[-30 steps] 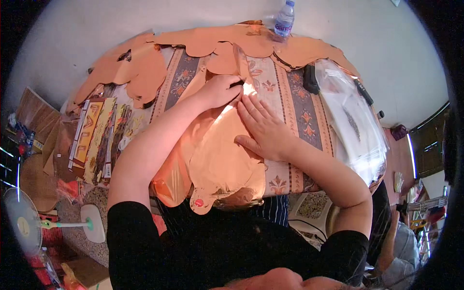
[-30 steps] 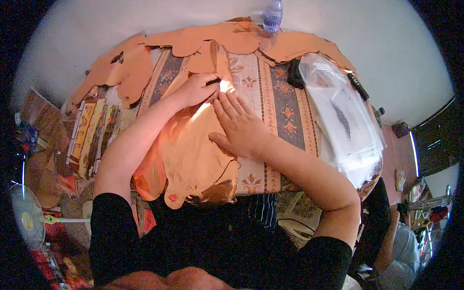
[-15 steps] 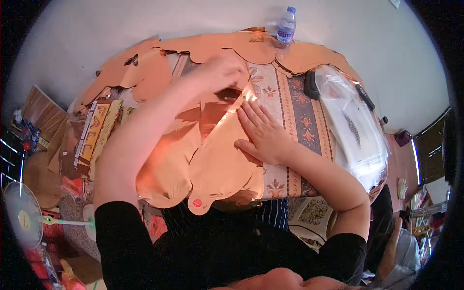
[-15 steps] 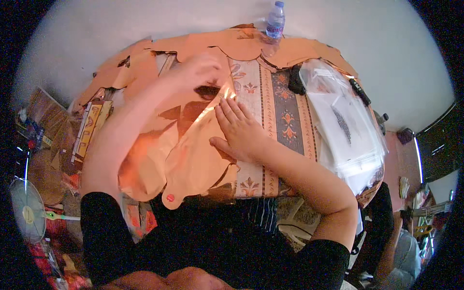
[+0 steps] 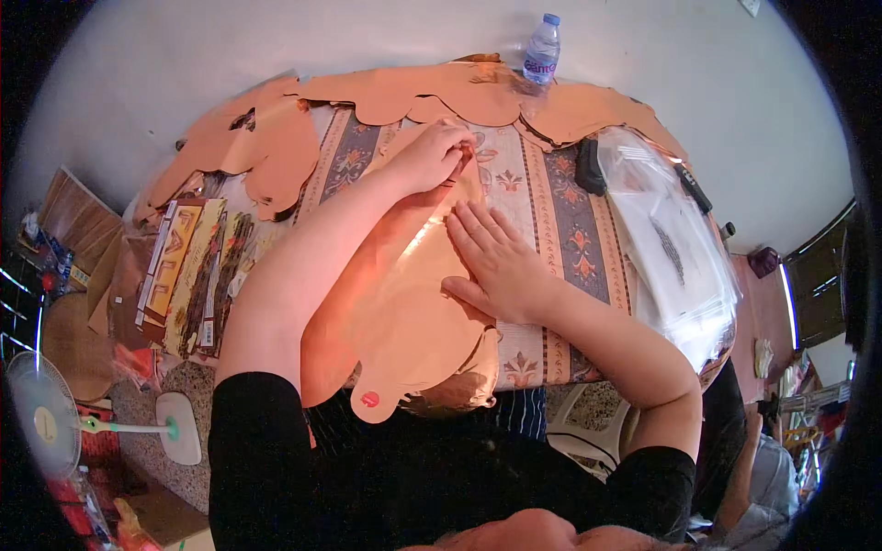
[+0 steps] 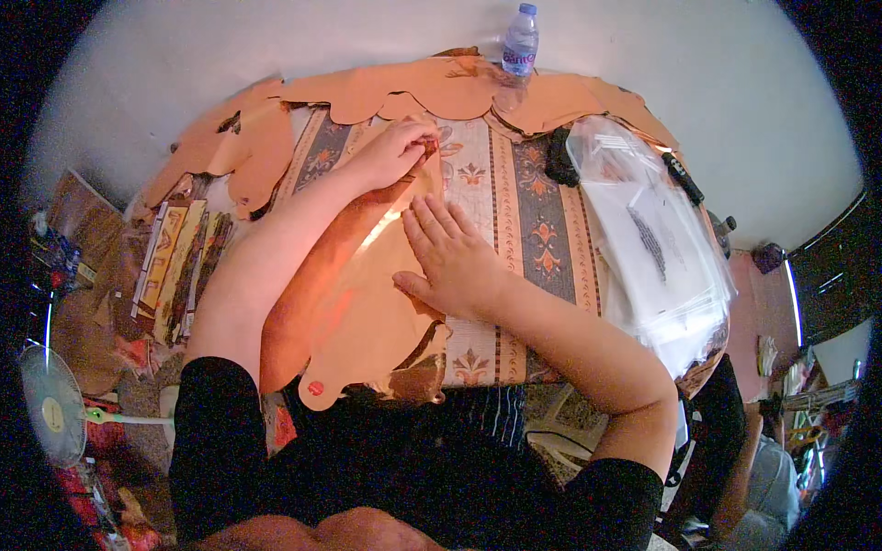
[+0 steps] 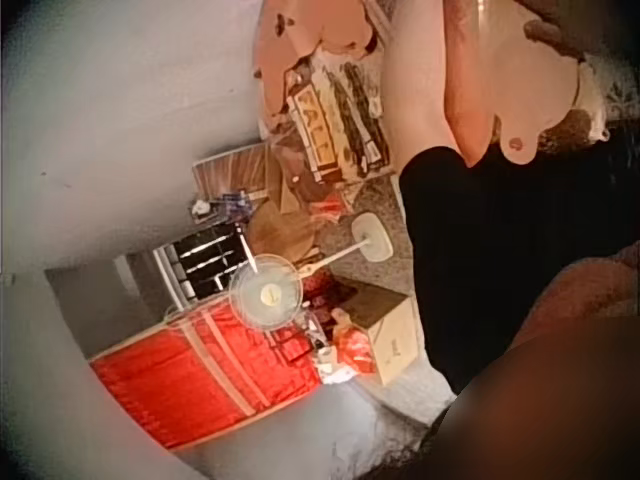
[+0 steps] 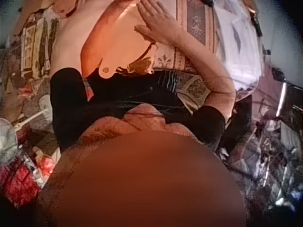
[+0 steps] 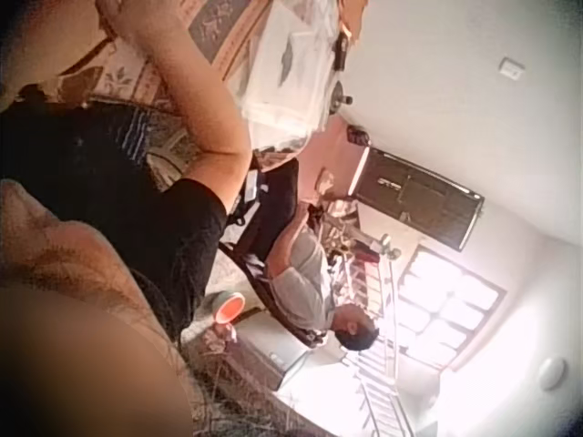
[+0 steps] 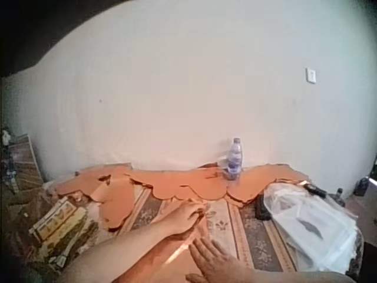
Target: Folding a copper-colored foil balloon and placing it on a cardboard backing inside a plastic sleeve.
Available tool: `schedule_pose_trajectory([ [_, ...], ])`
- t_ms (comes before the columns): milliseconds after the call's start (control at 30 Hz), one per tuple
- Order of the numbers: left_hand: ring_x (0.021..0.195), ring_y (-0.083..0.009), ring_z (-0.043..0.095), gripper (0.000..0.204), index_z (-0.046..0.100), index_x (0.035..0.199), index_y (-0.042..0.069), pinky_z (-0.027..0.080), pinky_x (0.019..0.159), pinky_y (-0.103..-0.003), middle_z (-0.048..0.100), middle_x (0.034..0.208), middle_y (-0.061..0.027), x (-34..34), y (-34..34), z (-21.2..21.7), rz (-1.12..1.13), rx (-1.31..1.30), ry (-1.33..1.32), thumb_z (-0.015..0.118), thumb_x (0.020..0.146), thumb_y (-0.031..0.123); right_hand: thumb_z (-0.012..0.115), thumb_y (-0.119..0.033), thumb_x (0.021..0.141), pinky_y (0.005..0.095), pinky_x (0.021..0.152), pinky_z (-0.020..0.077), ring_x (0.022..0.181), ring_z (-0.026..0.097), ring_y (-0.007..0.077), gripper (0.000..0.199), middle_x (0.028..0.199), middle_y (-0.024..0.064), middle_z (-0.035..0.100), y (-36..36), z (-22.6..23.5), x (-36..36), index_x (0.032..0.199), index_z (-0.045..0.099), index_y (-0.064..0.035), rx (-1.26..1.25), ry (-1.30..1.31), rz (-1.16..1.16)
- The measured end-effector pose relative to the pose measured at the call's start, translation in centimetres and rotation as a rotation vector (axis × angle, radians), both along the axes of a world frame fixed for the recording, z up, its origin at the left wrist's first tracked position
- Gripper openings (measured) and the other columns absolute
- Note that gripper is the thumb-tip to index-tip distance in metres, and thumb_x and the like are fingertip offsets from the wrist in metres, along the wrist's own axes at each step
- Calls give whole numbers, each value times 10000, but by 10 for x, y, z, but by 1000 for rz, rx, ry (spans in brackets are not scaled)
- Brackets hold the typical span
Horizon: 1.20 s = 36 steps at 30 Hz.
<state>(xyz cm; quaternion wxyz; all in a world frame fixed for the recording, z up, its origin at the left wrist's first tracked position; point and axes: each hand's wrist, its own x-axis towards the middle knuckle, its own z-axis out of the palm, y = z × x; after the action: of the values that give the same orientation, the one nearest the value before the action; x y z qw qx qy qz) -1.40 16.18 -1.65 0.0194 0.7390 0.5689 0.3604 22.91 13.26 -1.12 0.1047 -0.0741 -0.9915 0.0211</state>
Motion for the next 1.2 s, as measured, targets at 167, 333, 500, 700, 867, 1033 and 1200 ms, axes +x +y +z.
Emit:
schedule_pose_trajectory([
  [167, 1042, -299, 549, 290, 583, 1114, 26, 440, 919, -371, 585, 1047, -140, 6, -5, 0, 5, 33, -30, 516, 833, 4, 373, -540, 940, 462, 1160, 116, 1423, 165, 375, 792, 1494, 267, 240, 6, 8, 2, 1434, 242, 65, -58, -28, 35],
  [333, 1073, -296, 532, 297, 574, 1134, 22, 424, 948, -374, 590, 1076, -135, 7, -5, 0, 21, 28, 30, 525, 841, 26, 421, -524, 933, 469, 1163, 88, 1427, 146, 373, 783, 1498, 256, 239, 3, 18, 8, 1438, 246, 49, -97, -81, 86],
  [500, 1107, -306, 512, 301, 571, 1153, 36, 402, 976, -391, 585, 1140, -142, 5, -5, -2, 20, -6, -7, 570, 871, 140, 472, -518, 923, 467, 1166, 51, 1446, 89, 328, 810, 1538, 221, 150, 6, 25, 10, 1471, 193, 10, -221, -170, 131],
  [700, 1147, -315, 489, 411, 560, 1180, 46, 386, 1001, -398, 581, 1163, -148, 9, -10, 4, 29, -12, 47, 643, 851, 280, 466, -501, 933, 475, 1166, 57, 1448, 76, 321, 797, 1540, 219, 146, 7, 24, 16, 1476, 175, 5, -173, -183, 181],
  [867, 1161, -316, 484, 431, 553, 1187, 43, 387, 1004, -399, 575, 1175, -143, 10, -10, 2, 16, 49, 82, 651, 843, 284, 474, -453, 944, 457, 1168, 80, 1444, 97, 332, 758, 1531, 232, 163, 16, 33, 13, 1471, 189, 11, -337, -125, 146],
  [1033, 1106, -304, 519, 414, 584, 1131, 11, 420, 970, -387, 596, 1108, -149, 9, -10, -2, 35, 59, 55, 672, 797, 239, 469, -427, 946, 411, 1161, 146, 1420, 167, 377, 740, 1494, 283, 222, 15, 17, -8, 1431, 236, 81, -262, 33, -38],
  [1200, 1113, -300, 517, 412, 582, 1134, 12, 423, 969, -389, 594, 1110, -146, 11, -9, 0, 40, 60, 41, 667, 800, 237, 444, -497, 936, 431, 1155, 159, 1410, 190, 392, 784, 1479, 293, 246, 9, 6, -10, 1414, 256, 96, -56, 10, -35],
])
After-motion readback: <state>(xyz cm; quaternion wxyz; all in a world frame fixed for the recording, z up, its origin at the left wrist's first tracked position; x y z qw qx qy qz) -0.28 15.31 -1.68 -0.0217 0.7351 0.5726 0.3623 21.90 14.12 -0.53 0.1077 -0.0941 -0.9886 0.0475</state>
